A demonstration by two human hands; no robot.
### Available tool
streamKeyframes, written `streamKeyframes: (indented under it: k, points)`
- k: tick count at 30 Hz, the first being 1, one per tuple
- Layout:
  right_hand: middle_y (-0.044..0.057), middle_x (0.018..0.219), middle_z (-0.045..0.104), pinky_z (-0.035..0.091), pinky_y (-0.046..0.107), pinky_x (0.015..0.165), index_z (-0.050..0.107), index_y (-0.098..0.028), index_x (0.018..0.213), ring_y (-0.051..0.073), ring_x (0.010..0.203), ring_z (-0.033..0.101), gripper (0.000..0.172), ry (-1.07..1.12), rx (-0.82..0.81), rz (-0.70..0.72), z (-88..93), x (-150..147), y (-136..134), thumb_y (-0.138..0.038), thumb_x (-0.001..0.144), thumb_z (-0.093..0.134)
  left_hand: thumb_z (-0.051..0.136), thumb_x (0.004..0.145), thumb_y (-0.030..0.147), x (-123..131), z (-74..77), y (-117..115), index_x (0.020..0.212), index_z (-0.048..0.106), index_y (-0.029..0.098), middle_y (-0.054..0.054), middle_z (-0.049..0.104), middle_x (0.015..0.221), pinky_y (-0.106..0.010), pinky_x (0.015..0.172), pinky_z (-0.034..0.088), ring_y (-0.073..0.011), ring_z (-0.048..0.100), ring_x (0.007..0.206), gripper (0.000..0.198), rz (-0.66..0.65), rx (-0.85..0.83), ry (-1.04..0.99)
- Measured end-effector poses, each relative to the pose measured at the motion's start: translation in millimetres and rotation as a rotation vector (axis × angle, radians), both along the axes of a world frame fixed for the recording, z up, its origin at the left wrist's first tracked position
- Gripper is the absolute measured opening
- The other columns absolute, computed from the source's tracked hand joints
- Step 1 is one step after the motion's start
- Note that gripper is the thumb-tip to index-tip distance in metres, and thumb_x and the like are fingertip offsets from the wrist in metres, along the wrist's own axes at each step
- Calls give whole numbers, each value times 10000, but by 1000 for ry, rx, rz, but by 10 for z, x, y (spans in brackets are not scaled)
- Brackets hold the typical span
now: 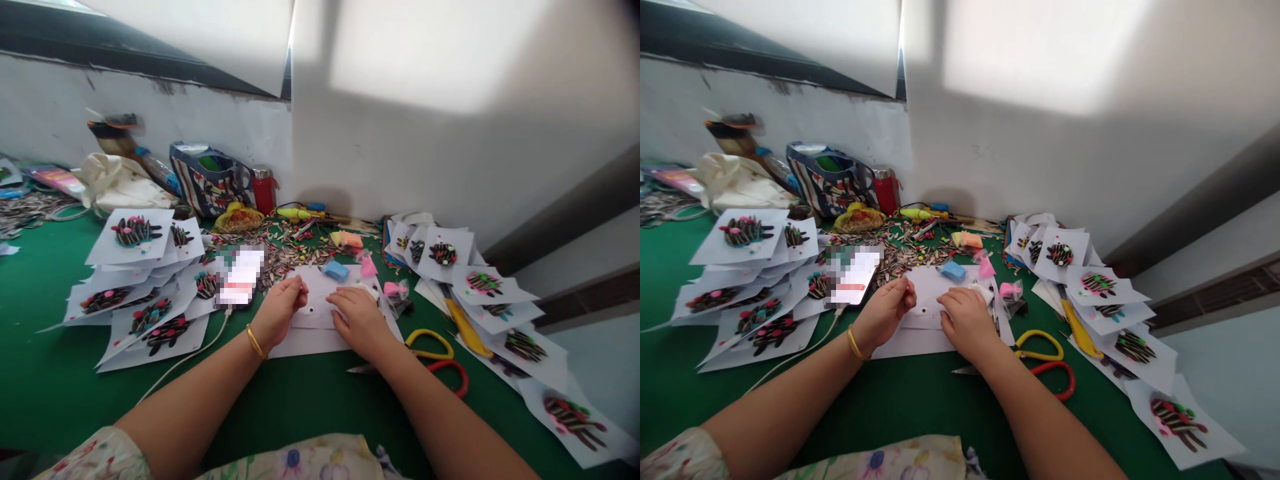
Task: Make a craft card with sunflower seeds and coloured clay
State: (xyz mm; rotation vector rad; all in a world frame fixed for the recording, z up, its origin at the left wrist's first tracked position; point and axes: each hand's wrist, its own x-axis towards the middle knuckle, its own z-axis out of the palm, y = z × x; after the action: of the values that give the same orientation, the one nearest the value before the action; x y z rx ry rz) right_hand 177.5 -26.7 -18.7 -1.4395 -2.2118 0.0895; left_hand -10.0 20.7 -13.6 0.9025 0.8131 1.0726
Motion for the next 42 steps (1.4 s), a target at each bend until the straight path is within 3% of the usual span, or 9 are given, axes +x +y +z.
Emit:
streamKeyframes:
  k: [6,10,18,23,26,33,37,42]
  points:
    - [95,1127,681,368,445,1027,658,-194,1105,250,1129,566,273,-15,-32,-10,-25,39,31,-189,859,541,701,762,506,-23,13,-4,680,529,165,20,492,624,-228,587,384,-96,445,601,391,-38,87,32]
    - [104,1167,668,342,453,1054,638,-183,1151,258,1167,549,304,-51,-77,-23,-33,49,28,-201,857,566,706,750,522,-25,16,6,715,543,168,17,504,655,-227,596,387,-96,459,620,391,-19,53,18]
    - [146,1311,588,301,474,1093,519,-166,1318,282,1276,476,591,-132,-175,0,-40,32,14,-355,791,710,730,717,525,-20,23,25,699,543,172,16,512,641,-240,605,405,-103,468,619,400,24,85,48]
    - [163,1333,570,267,474,1113,509,-142,1330,289,1292,464,608,-171,-202,-32,-58,15,28,-359,796,705,644,794,543,3,90,11,711,553,174,18,496,637,-242,620,407,-102,453,615,389,61,116,39]
    - [157,1359,552,251,490,1119,503,-153,1339,293,1302,454,580,-169,-191,-36,-80,7,33,-355,823,674,600,830,539,30,156,-34,673,525,179,16,475,627,-240,615,403,-108,437,617,400,53,184,120]
    - [140,1368,546,238,502,1125,497,-172,1344,289,1317,439,560,-164,-184,-31,-101,3,26,-347,836,654,602,831,482,10,308,-109,754,620,173,-16,577,697,-269,682,449,-146,531,695,319,-35,266,349]
    - [140,1363,550,239,498,1123,501,-173,1341,291,1305,446,561,-156,-174,-32,-96,7,20,-355,833,656,625,819,444,-87,238,-23,770,647,190,-8,626,719,-281,707,464,-157,581,722,260,-42,364,505]
    - [139,1363,549,233,494,1126,505,-168,1338,292,1302,445,559,-146,-165,-28,-108,17,22,-366,837,651,681,762,375,-200,-3,96,887,672,192,-40,696,840,-329,753,490,-203,643,795,223,19,445,667]
